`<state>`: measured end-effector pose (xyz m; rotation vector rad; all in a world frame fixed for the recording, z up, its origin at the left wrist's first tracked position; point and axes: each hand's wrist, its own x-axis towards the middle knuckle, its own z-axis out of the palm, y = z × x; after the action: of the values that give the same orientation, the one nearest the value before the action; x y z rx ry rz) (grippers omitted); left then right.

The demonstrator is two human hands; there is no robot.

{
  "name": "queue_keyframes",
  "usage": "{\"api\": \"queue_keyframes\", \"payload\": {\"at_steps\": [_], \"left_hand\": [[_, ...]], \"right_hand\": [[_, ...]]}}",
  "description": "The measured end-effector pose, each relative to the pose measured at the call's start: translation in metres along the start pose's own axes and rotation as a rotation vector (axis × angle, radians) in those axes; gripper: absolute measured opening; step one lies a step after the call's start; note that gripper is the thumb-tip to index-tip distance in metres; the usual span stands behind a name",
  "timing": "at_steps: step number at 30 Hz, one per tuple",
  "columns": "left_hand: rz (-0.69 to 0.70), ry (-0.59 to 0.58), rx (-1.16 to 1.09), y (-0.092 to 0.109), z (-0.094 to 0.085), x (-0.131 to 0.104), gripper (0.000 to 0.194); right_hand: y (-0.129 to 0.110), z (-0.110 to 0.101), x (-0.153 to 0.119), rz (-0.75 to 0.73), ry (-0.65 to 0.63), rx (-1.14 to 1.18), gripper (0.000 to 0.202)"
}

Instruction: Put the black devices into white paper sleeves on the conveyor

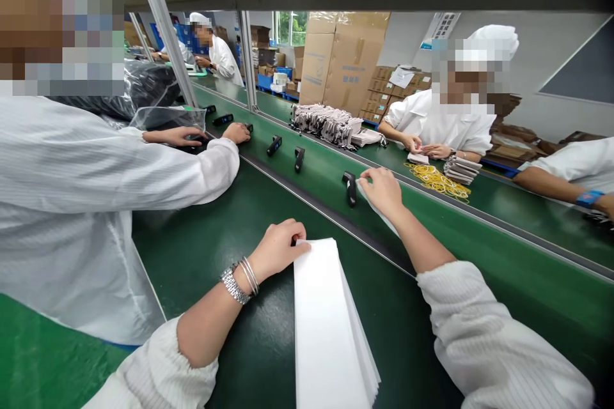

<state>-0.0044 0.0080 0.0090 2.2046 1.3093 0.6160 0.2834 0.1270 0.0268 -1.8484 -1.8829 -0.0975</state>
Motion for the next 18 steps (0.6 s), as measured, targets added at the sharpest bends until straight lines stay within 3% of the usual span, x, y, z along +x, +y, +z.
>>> {"api": "queue_keyframes", "payload": {"at_steps": [4, 9, 11, 15, 18], "left_hand": [[0.079, 0.07, 0.05, 0.003, 0.003, 0.003, 0.028], [0.102, 0.111, 0.07, 0.005, 0.003, 0.005, 0.028], [0.122, 0.117, 0.035, 0.007, 0.002, 0.004, 0.022], [0.183, 0.146, 0.032, 0.011, 0.001, 0.002, 0.012], [0.235, 0.187, 0.004, 0.011, 0.003, 0.001, 0.011]], "right_hand": [[-0.002, 0.037, 0.014, 0.174, -0.24, 0.012, 0.045], [-0.009, 0.057, 0.014, 0.43, -0.217, 0.566, 0.055], [-0.017, 0.052, 0.001, 0.416, -0.206, 0.815, 0.058], [-0.046, 0.025, -0.044, 0.246, -0.27, 1.431, 0.079], [-0.066, 0.006, -0.07, 0.178, -0.334, 1.535, 0.087]]}}
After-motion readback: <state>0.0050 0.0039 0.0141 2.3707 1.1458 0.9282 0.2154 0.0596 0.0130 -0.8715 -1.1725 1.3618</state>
